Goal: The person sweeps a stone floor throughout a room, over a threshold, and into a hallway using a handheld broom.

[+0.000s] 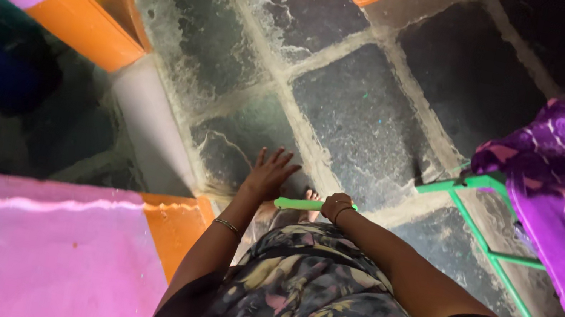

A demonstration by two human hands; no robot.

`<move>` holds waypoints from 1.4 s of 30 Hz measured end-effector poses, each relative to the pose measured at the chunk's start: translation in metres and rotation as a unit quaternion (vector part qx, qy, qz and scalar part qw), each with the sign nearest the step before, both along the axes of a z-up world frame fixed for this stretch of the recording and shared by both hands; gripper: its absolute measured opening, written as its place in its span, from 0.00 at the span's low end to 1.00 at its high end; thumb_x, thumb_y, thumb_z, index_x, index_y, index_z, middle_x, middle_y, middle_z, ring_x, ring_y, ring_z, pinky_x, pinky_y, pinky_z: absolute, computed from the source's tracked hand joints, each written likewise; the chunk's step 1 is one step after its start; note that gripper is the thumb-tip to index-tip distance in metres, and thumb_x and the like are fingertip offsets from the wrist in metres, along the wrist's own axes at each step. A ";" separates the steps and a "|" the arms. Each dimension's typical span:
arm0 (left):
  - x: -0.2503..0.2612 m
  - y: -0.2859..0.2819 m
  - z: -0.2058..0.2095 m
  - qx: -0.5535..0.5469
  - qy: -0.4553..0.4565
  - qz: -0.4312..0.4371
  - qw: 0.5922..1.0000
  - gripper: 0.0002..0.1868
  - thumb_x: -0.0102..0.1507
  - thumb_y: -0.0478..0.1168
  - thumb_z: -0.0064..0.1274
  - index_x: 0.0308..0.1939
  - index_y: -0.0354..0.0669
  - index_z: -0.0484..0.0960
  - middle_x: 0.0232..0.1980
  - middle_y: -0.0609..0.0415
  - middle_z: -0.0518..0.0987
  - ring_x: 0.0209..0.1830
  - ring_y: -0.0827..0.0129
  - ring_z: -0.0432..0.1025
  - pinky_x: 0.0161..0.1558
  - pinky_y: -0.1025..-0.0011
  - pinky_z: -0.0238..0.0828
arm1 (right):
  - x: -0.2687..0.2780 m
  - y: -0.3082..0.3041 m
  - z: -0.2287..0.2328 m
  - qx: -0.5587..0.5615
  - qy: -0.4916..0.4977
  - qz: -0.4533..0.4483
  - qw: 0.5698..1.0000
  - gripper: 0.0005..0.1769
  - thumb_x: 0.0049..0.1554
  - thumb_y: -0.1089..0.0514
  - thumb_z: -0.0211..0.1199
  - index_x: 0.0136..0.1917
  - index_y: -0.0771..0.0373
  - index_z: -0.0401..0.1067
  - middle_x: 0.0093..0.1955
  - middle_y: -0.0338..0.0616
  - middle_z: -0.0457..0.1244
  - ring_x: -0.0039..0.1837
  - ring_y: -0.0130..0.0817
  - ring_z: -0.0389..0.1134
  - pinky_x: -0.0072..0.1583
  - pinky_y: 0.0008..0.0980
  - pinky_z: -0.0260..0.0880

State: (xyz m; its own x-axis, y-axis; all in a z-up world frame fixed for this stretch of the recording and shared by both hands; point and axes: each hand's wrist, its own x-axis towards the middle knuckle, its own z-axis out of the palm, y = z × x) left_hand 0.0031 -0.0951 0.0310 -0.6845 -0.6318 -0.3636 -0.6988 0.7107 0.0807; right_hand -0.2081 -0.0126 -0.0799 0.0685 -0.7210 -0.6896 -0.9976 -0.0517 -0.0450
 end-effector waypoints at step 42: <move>0.014 -0.448 -0.075 0.020 -0.026 -0.072 0.997 0.46 0.56 0.49 0.66 0.76 0.68 0.59 0.84 0.53 0.48 0.83 0.54 0.46 0.75 0.34 0.39 | 0.016 -0.386 0.008 0.063 0.022 -0.163 0.984 0.24 0.55 0.40 0.58 0.58 0.50 0.80 0.63 0.46 0.70 0.63 0.49 0.71 0.59 0.60 0.73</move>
